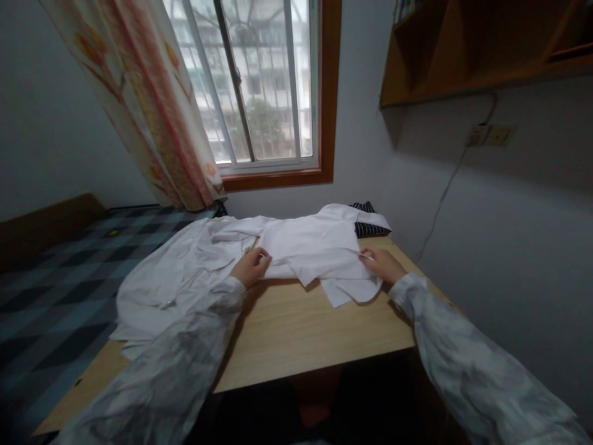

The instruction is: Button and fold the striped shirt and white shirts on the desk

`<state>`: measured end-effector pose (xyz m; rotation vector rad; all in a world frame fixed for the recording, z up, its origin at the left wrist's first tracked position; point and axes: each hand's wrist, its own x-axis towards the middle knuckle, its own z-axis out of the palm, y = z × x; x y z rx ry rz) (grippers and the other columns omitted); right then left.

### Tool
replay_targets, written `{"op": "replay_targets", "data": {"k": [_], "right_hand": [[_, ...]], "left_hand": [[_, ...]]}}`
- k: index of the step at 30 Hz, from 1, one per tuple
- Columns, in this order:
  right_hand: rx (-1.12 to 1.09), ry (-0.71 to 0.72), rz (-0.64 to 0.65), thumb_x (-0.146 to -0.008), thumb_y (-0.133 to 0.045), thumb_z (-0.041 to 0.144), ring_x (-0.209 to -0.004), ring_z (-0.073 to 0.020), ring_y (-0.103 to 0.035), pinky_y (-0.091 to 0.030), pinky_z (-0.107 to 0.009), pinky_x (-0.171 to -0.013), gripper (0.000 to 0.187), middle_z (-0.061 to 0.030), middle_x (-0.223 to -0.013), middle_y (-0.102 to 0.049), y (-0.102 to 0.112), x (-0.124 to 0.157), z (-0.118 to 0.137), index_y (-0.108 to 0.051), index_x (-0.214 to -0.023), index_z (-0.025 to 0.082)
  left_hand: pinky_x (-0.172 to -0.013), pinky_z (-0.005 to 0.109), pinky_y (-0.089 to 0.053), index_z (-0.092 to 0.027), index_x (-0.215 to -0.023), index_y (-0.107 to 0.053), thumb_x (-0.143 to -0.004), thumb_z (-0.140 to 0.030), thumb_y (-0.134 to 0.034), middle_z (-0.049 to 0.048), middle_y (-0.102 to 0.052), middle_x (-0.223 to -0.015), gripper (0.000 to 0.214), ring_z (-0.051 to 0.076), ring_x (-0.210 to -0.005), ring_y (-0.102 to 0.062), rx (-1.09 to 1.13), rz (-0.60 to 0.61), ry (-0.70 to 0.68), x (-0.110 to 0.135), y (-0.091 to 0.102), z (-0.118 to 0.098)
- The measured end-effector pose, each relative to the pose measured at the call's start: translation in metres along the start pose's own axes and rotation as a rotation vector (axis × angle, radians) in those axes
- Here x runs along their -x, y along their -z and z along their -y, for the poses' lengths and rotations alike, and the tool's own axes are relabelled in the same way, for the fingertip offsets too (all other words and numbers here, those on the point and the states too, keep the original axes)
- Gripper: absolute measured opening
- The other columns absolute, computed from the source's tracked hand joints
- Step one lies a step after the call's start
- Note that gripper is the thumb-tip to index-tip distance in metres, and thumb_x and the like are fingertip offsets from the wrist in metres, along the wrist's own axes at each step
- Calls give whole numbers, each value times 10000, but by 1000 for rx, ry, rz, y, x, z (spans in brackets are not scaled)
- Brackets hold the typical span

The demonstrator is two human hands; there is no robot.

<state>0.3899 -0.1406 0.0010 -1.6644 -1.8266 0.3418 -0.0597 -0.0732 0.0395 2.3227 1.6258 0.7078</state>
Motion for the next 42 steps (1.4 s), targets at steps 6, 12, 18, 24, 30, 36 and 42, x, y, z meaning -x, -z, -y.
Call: {"op": "replay_targets", "data": {"k": [6, 12, 18, 24, 30, 36, 42], "right_hand": [[130, 215, -245, -910, -628, 291, -1175, -334, -692, -550, -485, -1029, 489, -184, -1342, -701, -4, 19, 5, -609, -1385, 174], [253, 812, -74, -937, -719, 319, -1222, -344, -651, -517, -544, -1088, 395, -135, -1318, -719, 6, 65, 26, -678, -1323, 244], [222, 886, 148, -965, -724, 365, -1174, -321, -671, -546, -493, -1022, 421, -138, -1309, -736, -5, 66, 46, -682, -1359, 222], [224, 814, 99, -1039, -584, 187, -1069, -282, -661, -529, -464, -984, 143, -104, -1112, -752, -21, 61, 63, -712, -1087, 231], [157, 680, 59, -1050, -554, 236, -923, -266, -612, -520, -425, -863, 146, -87, -913, -657, -30, 68, 84, -677, -974, 222], [52, 817, 152, -1041, -553, 210, -1149, -286, -647, -540, -444, -1007, 287, -136, -1178, -719, -34, 70, 93, -668, -1304, 214], [-48, 672, 188, -1065, -522, 252, -1002, -252, -723, -568, -398, -917, 249, -92, -1092, -774, -30, 78, 79, -697, -1241, 232]], "left_hand": [[-1072, 454, -486, -224, -1150, -681, -962, -309, -637, 131, -690, -1315, 211, 306, -1179, -665, -169, -13, -548, 23, 7, -14], [-1162, 471, -454, -208, -1409, -593, -918, -323, -674, 136, -639, -1493, 511, 320, -1324, -610, -226, 139, -787, 39, -4, -37], [-994, 400, -493, -228, -1111, -701, -935, -247, -663, 85, -768, -1082, 181, 273, -1030, -712, -347, 251, -655, 22, -22, -57], [-734, 320, -402, -247, -1008, -737, -1096, -476, -466, 72, -784, -973, 366, 240, -891, -699, -212, 83, -180, 5, -19, -80], [-644, 323, -304, -230, -848, -778, -1084, -723, -326, 87, -757, -806, 709, 228, -748, -649, -195, 44, -145, -1, -14, -99], [-670, 306, -363, -228, -935, -817, -1131, -603, -320, 92, -798, -887, 653, 213, -786, -693, -220, 169, -426, 13, -20, -102], [-663, 289, -419, -270, -1061, -829, -1105, -564, -452, 63, -813, -966, 480, 198, -808, -734, -165, 378, -804, 36, -23, -88]]}}
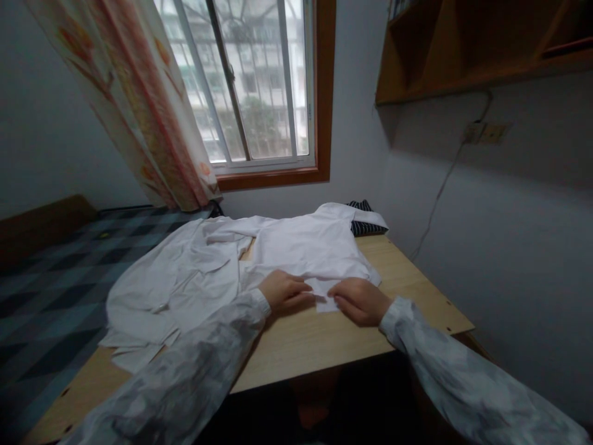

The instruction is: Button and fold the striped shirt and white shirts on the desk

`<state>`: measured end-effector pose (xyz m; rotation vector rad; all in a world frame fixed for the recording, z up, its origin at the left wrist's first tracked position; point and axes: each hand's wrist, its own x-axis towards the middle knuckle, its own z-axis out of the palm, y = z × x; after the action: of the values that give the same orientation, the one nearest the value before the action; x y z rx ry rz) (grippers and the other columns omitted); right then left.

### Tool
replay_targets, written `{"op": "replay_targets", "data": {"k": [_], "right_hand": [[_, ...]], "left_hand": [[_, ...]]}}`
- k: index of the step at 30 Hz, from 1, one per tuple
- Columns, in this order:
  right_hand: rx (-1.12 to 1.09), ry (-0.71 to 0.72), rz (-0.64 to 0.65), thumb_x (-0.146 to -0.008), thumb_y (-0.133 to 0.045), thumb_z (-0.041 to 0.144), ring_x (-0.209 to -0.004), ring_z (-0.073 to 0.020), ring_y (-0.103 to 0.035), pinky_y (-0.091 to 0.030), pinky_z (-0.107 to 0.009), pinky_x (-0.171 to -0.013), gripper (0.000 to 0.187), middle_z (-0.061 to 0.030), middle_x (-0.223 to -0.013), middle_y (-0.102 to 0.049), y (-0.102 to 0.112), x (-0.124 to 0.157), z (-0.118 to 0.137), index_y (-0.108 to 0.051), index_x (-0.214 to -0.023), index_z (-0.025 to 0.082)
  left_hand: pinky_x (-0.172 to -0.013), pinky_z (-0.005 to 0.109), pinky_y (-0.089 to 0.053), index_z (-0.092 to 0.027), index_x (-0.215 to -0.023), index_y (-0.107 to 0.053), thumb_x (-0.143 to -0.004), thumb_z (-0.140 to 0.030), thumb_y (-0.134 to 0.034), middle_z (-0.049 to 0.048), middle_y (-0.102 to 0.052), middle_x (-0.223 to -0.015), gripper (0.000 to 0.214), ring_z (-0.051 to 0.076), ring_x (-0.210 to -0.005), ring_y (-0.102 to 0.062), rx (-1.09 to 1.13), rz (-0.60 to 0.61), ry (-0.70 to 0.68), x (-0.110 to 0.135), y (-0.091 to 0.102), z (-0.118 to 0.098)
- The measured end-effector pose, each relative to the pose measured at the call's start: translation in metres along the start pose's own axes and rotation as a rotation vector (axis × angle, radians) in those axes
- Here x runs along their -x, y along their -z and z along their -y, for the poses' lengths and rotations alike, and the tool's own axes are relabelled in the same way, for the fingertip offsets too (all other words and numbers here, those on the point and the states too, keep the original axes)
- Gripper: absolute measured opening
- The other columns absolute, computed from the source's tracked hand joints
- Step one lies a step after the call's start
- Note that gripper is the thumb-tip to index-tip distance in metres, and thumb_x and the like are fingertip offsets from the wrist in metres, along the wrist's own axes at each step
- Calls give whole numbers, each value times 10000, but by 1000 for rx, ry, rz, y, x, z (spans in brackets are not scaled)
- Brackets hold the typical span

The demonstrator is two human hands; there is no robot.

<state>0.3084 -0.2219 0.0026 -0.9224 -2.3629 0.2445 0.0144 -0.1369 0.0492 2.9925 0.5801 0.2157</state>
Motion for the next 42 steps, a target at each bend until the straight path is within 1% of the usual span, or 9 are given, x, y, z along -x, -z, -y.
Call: {"op": "replay_targets", "data": {"k": [3, 7, 11, 14, 16, 20, 25, 34, 42], "right_hand": [[11, -119, -127, -1064, -530, 272, -1053, -259, -726, -575, -405, -948, 228, -95, -1136, -772, 7, 3, -10, -698, -1218, 250], [231, -218, -276, -996, -632, 332, -1283, -329, -650, -508, -506, -1141, 380, -157, -1364, -701, 14, -4, -34, -634, -1357, 215], [464, -385, -200, -906, -741, 420, -1348, -393, -603, -467, -535, -1175, 626, -216, -1460, -645, 14, -10, -56, -586, -1450, 151], [485, -511, -109, -898, -750, 402, -1183, -352, -685, -523, -460, -1046, 487, -181, -1288, -735, 13, -10, -64, -671, -1318, 171], [422, -572, -77, -910, -722, 343, -1017, -292, -714, -533, -388, -920, 317, -123, -1110, -774, 14, -10, -67, -712, -1190, 196], [257, -558, -179, -957, -627, 304, -872, -251, -690, -504, -350, -812, 152, -77, -968, -761, 22, -11, -68, -708, -1046, 212], [162, -392, -378, -990, -609, 331, -897, -267, -680, -519, -371, -814, 139, -95, -988, -745, 38, 8, -56, -681, -1039, 223], [224, -255, -39, -897, -606, 186, -964, -295, -689, -554, -430, -860, 260, -104, -1046, -723, 53, 103, -49, -719, -1121, 255], [156, -426, 68, -881, -650, 252, -821, -266, -651, -541, -405, -771, 165, -69, -944, -716, 67, 109, -35, -721, -1029, 262]], "left_hand": [[-641, 279, -431, -273, -982, -842, -1062, -613, -530, 44, -801, -900, 468, 178, -743, -721, 93, 46, -33, 11, 0, -5], [-730, 277, -494, -281, -1050, -829, -1109, -492, -464, 25, -808, -937, 427, 175, -794, -735, 118, 16, 127, 17, 14, -1], [-1011, 379, -520, -258, -1319, -712, -999, -470, -667, 102, -727, -1351, 386, 282, -1176, -712, -111, -131, 450, 21, 35, 22], [-1056, 441, -505, -209, -1409, -614, -779, -516, -892, 187, -660, -1429, 754, 369, -1269, -657, -192, 1, 708, 31, 41, 43], [-1000, 420, -518, -195, -1347, -636, -737, -493, -915, 191, -685, -1362, 734, 369, -1218, -673, -153, 105, 764, 39, 40, 54], [-863, 355, -510, -239, -1110, -715, -787, -297, -796, 95, -745, -1121, 338, 307, -1040, -702, -61, 172, 651, 56, 36, 64], [-869, 329, -487, -239, -965, -686, -727, -216, -696, 46, -710, -1014, 239, 264, -969, -654, 137, 138, 465, 82, 46, 58], [-831, 291, -468, -234, -798, -572, -664, -166, -608, 17, -656, -927, 155, 215, -890, -607, 212, 220, 400, 140, 44, 42], [-723, 289, -452, -240, -779, -621, -712, -278, -681, 3, -663, -825, 97, 197, -770, -596, 311, 271, 473, 146, 48, 33]]}}
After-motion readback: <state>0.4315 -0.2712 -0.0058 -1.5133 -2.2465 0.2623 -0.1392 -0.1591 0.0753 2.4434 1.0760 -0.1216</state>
